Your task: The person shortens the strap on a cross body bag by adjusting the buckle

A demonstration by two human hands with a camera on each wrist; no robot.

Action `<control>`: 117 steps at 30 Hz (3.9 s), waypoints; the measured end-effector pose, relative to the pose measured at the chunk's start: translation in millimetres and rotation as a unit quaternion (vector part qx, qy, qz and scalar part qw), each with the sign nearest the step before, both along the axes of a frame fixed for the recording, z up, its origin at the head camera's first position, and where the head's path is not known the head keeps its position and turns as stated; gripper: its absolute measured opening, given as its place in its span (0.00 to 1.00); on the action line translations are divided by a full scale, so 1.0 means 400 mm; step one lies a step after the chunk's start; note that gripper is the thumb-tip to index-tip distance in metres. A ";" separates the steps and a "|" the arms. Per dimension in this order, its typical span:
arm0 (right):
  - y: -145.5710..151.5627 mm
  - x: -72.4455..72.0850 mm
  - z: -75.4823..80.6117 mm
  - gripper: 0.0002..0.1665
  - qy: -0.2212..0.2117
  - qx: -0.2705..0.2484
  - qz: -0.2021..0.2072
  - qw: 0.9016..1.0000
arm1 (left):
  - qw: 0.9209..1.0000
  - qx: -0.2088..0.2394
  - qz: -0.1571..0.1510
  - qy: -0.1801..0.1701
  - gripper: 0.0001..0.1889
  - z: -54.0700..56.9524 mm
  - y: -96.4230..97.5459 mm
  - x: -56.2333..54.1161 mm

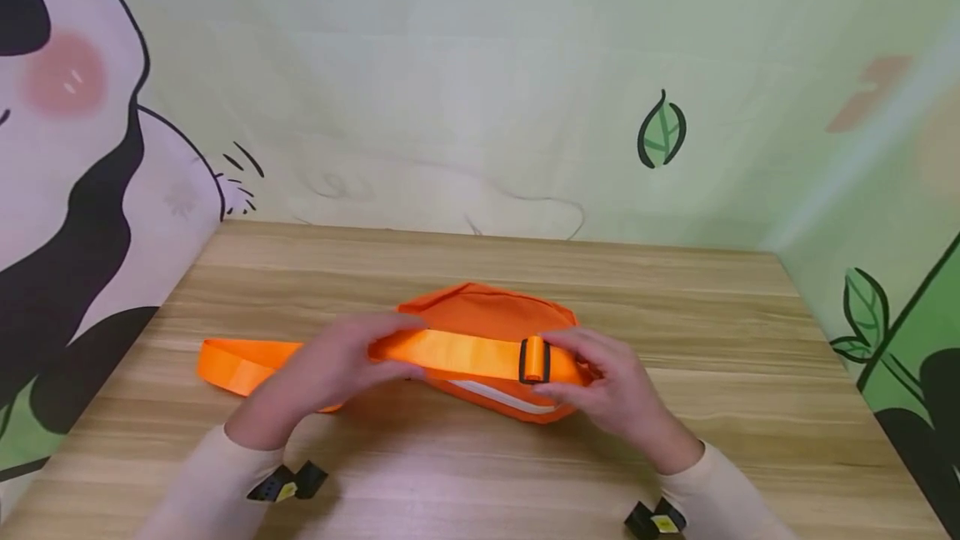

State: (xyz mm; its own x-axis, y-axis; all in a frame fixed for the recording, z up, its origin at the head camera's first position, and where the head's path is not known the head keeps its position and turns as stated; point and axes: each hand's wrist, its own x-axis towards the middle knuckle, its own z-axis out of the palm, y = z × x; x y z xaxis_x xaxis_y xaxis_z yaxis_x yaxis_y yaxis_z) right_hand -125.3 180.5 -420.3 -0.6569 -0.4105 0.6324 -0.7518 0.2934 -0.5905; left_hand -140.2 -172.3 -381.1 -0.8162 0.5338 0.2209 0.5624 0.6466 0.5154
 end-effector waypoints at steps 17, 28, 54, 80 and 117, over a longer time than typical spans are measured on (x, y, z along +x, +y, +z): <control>-0.001 0.000 0.004 0.31 0.007 -0.029 0.014 0.999 | 0.998 -0.018 -0.054 -0.025 0.31 -0.012 0.011 -0.018; -0.025 -0.004 0.020 0.31 0.020 -0.017 0.023 0.999 | 0.995 0.022 -0.099 -0.009 0.37 -0.013 0.164 0.004; -0.026 -0.007 0.044 0.35 0.033 0.102 0.015 0.994 | 0.985 0.073 -0.129 0.093 0.25 -0.036 0.198 -0.005; -0.010 -0.009 0.069 0.35 -0.002 0.246 -0.018 0.969 | 0.979 0.008 -0.122 0.164 0.26 -0.051 0.170 -0.009; 0.344 -0.007 0.037 0.27 -0.115 -0.132 -0.066 0.982 | 0.997 -0.078 -0.019 0.009 0.14 -0.070 -0.104 -0.024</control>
